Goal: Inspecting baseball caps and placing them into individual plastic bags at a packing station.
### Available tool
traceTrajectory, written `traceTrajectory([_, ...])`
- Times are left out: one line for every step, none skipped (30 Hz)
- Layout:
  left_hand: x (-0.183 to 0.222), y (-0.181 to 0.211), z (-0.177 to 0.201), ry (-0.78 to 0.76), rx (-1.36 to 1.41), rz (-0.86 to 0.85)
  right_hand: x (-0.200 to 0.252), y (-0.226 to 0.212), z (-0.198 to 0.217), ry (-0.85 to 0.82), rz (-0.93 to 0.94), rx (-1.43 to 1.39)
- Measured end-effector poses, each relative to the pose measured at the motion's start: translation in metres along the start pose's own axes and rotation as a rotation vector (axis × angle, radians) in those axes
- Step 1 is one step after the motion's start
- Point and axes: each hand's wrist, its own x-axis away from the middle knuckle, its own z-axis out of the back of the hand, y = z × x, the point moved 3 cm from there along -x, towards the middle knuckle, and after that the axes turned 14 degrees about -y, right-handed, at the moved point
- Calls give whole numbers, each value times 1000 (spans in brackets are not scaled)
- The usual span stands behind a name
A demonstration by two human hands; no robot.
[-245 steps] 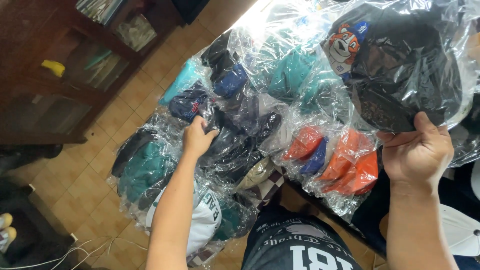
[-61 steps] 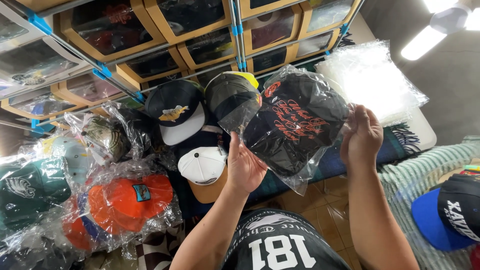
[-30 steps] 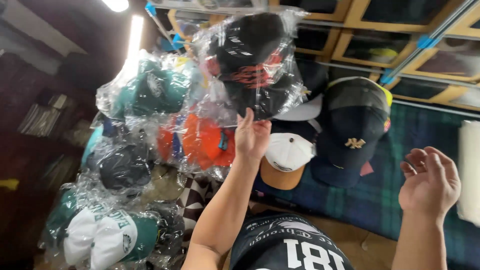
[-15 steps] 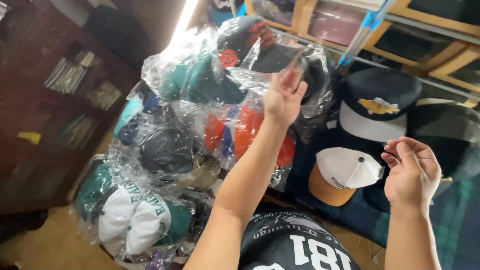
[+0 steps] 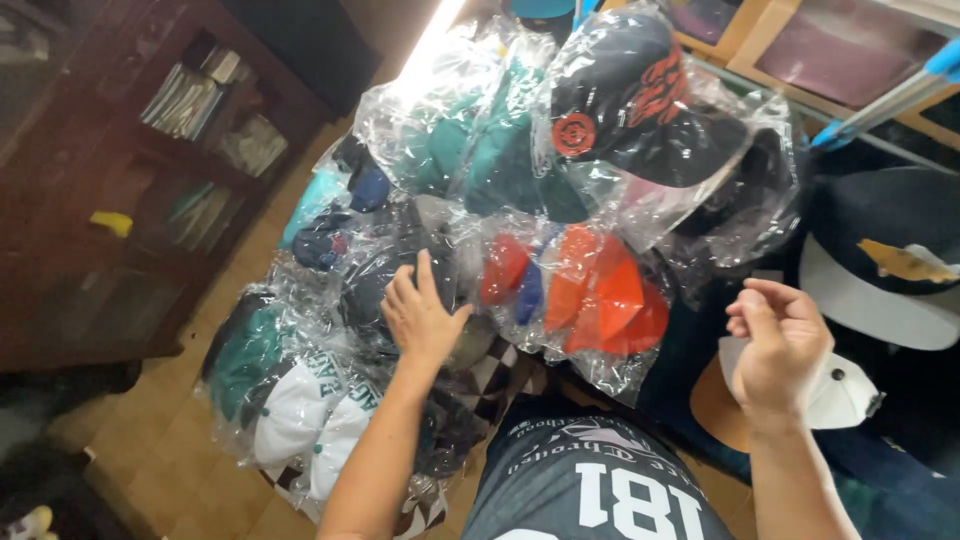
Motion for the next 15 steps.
traceTrajectory([-2,-16,-9,-9,-4,8,0,-4,-16,-8,-11,0])
traceTrajectory([-4,-32,-21,-96,93,-17,0,-7,-34,-81,-16,24])
traceTrajectory([-8,-46,-32,-179,194,-46,-1,-12,-51,-151,-16,47])
traceTrajectory([-6,-58,-29,-184,193,-42,2,-14,-61,-155,-22,48])
traceTrajectory([-5,-70,-22,-78,215,-45,2,-18,-73,-220,18,72])
traceTrajectory([-4,-81,-15,27,236,-49,3,-23,-86,-285,58,96])
traceTrajectory([-2,-87,5,30,237,-43,2,-20,-90,-291,60,97])
traceTrajectory([1,-95,28,155,259,-19,1,-16,-96,-332,37,100])
traceTrajectory([5,-102,51,281,279,6,1,-12,-101,-373,13,103])
traceTrajectory([-1,-111,63,282,279,12,-4,-14,-108,-378,15,104])
traceTrajectory([2,-118,78,472,219,-11,-4,-15,-114,-417,5,122])
traceTrajectory([6,-126,91,659,155,-34,-4,-15,-120,-455,-4,141])
traceTrajectory([1,-135,91,654,151,-20,-4,-13,-125,-469,-10,143])
traceTrajectory([-4,-142,92,658,13,-42,-3,-12,-131,-506,-7,139])
traceTrajectory([-13,-148,95,668,-124,-68,-5,-11,-138,-540,5,132])
